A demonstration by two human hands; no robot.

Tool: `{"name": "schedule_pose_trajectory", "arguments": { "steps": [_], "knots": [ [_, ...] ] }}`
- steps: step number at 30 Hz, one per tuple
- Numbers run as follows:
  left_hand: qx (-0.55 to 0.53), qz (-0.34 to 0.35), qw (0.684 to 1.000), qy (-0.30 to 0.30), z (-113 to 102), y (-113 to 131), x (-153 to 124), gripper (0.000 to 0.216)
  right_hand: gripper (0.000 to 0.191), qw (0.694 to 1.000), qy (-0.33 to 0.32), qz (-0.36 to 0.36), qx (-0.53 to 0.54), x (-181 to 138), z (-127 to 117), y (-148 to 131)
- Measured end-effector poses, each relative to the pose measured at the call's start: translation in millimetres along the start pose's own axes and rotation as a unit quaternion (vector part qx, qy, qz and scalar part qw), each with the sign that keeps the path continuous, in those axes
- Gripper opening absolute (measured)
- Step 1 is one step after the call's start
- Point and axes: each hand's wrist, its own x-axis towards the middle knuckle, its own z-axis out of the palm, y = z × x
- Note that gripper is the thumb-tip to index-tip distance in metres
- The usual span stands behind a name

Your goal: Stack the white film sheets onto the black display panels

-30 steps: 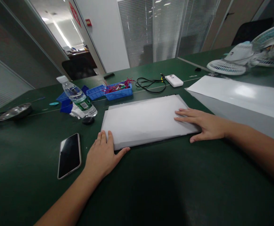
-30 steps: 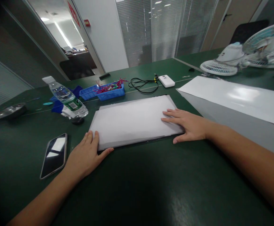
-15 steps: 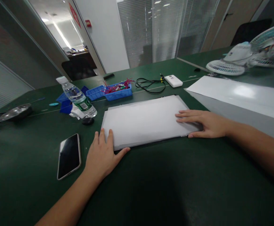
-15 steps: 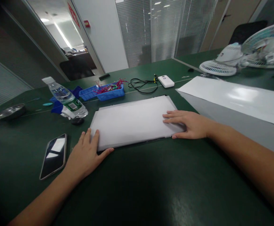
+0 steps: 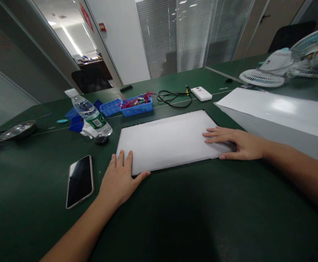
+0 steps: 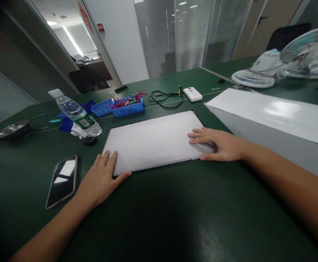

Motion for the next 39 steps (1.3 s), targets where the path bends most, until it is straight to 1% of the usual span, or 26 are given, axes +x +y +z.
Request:
{"name": "schedule_pose_trajectory", "arguments": {
  "steps": [8,12,16,20,26,30,33,39],
  "knots": [
    [-0.035,-0.001,0.999,0.01,10,-3,3,0.11,0.073,1.0,-0.008,0.006,0.008,0,1,-1],
    [-0.047,0.013,0.998,0.037,18,-7,6,0.111,0.077,0.999,-0.015,0.01,0.026,1,2,0],
    [-0.047,0.022,0.998,0.035,23,-10,8,0.111,0.079,0.999,-0.022,0.01,0.027,2,2,1],
    [-0.049,0.023,0.998,0.027,21,-11,9,0.112,0.081,0.999,-0.028,0.013,0.018,1,2,2],
    [-0.044,0.018,0.999,0.024,17,-10,9,0.112,0.077,0.999,-0.025,0.015,0.024,1,2,2],
    [-0.051,0.019,0.998,0.038,18,-11,8,0.105,0.078,0.999,-0.015,0.016,0.032,0,3,3],
    [-0.066,0.028,0.996,0.047,18,-12,9,0.102,0.075,0.999,-0.01,0.026,0.043,-1,3,4],
    [-0.09,0.029,0.994,0.059,18,-13,11,0.104,0.073,0.998,-0.005,0.043,0.055,-1,1,5]
  ]
}}
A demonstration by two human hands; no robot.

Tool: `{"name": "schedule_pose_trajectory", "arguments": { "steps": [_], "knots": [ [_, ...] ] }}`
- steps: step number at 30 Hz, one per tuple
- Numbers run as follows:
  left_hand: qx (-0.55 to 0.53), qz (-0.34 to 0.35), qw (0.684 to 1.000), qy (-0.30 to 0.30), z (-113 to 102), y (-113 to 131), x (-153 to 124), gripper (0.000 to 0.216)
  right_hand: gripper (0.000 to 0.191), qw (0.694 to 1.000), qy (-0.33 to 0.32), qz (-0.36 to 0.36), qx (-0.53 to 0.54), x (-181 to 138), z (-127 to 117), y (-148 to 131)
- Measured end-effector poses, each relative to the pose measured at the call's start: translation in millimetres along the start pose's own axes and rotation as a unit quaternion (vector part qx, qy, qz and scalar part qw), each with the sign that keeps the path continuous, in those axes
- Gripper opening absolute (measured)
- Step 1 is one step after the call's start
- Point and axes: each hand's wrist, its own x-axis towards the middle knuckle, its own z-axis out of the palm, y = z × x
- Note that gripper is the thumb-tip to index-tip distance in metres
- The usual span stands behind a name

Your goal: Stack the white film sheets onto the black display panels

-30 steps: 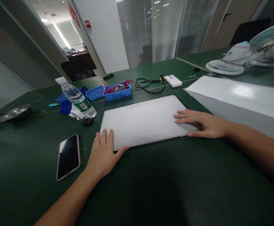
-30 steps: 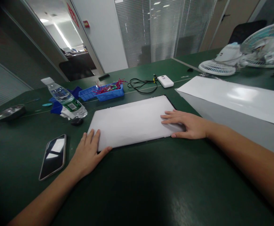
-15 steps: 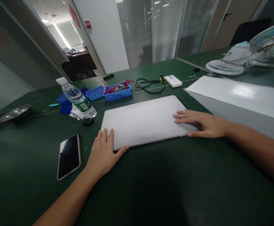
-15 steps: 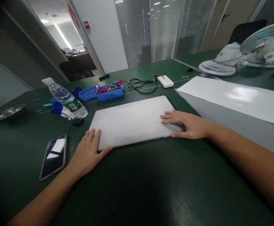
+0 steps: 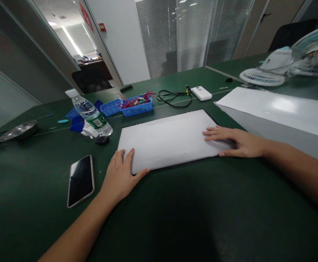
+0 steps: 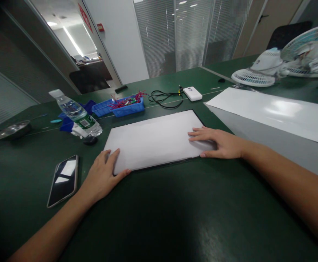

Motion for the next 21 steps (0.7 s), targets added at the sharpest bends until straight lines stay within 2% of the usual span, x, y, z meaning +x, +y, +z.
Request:
{"name": "schedule_pose_trajectory", "arguments": {
  "steps": [12,21],
  "knots": [
    [0.021,-0.04,0.999,-0.021,-3.7,0.8,3.9,0.117,0.076,1.0,0.006,0.005,-0.006,1.7,2.3,1.1],
    [0.015,-0.027,0.999,-0.025,-3.1,-0.2,3.1,0.117,0.069,1.0,0.003,-0.001,-0.011,3.0,4.2,0.7]
  ]
}}
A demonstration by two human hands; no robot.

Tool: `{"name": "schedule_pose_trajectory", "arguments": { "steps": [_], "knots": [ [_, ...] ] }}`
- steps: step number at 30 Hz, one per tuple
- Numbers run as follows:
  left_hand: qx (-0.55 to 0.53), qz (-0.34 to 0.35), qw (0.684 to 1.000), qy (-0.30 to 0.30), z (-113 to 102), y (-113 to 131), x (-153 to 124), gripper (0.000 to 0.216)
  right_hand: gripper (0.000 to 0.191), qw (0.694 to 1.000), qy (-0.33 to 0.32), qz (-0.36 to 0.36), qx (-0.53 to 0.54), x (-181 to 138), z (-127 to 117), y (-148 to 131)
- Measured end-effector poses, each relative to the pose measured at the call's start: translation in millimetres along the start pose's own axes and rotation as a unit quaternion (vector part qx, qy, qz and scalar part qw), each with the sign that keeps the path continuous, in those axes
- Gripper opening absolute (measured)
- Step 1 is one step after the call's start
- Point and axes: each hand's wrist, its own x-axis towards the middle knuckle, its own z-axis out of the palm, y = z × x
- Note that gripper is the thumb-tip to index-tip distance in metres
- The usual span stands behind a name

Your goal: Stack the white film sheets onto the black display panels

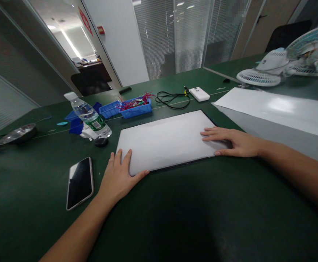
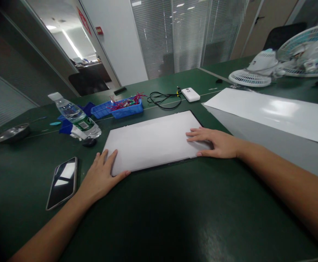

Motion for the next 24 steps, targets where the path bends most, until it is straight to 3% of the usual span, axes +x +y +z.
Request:
{"name": "schedule_pose_trajectory", "arguments": {
  "steps": [3,6,8,11,14,17,20,24],
  "knots": [
    [-0.001,0.008,1.0,0.006,0,0,-1,0.116,0.065,1.0,0.013,-0.003,-0.019,-1,-7,-1],
    [0.0,0.01,1.0,0.007,0,0,-1,0.115,0.057,0.99,0.088,0.021,-0.107,-9,-24,3],
    [0.002,0.01,1.0,0.004,0,0,-1,0.116,0.062,0.965,0.159,0.077,-0.193,-18,-38,12],
    [0.005,0.011,1.0,-0.001,0,0,-1,0.118,0.086,0.908,0.218,0.211,-0.289,-35,-52,36],
    [0.008,0.01,1.0,-0.006,-1,1,-1,0.117,0.11,0.85,0.199,0.358,-0.331,-48,-52,62],
    [0.009,0.008,1.0,-0.007,-2,2,0,0.115,0.121,0.803,0.144,0.488,-0.311,-52,-48,79],
    [0.007,0.009,1.0,-0.004,-3,2,0,0.115,0.123,0.803,0.09,0.535,-0.248,-51,-49,82],
    [0.008,0.01,1.0,-0.006,-3,3,-1,0.115,0.12,0.815,0.092,0.511,-0.256,-46,-53,74]
  ]
}}
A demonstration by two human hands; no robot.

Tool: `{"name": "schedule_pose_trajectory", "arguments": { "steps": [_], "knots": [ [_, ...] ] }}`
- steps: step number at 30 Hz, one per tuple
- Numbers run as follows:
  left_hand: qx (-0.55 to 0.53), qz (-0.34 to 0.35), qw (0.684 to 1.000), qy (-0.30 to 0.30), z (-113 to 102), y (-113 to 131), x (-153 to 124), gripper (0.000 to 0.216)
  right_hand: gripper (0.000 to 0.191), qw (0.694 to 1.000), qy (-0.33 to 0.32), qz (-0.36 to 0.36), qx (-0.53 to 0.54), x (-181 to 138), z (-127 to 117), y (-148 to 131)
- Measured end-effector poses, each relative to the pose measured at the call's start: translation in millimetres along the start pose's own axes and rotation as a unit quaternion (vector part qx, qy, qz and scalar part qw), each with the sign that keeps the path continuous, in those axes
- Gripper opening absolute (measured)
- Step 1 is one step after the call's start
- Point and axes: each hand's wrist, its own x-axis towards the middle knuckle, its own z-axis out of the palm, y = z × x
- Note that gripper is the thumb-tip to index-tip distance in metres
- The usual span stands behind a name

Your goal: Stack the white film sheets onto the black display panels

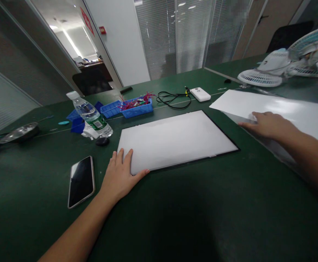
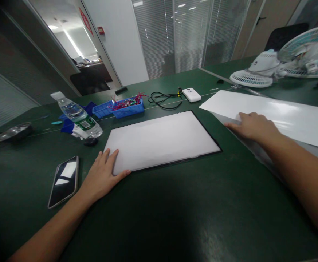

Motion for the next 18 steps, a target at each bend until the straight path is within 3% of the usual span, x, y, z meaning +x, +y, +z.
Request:
{"name": "schedule_pose_trajectory", "arguments": {
  "steps": [7,12,15,18],
  "knots": [
    [0.004,-0.006,1.0,-0.013,-1,1,0,0.115,0.085,0.997,0.037,-0.063,-0.022,-12,0,-16],
    [0.006,-0.007,1.0,-0.017,-3,1,0,0.115,0.102,0.994,0.109,-0.026,-0.016,-14,12,-23],
    [0.006,-0.004,1.0,-0.011,-1,0,0,0.115,0.115,0.998,0.053,0.0,-0.019,-11,13,-23],
    [0.006,0.005,1.0,0.004,3,-2,0,0.114,0.111,1.0,0.0,-0.007,-0.014,-9,8,-23]
  ]
}}
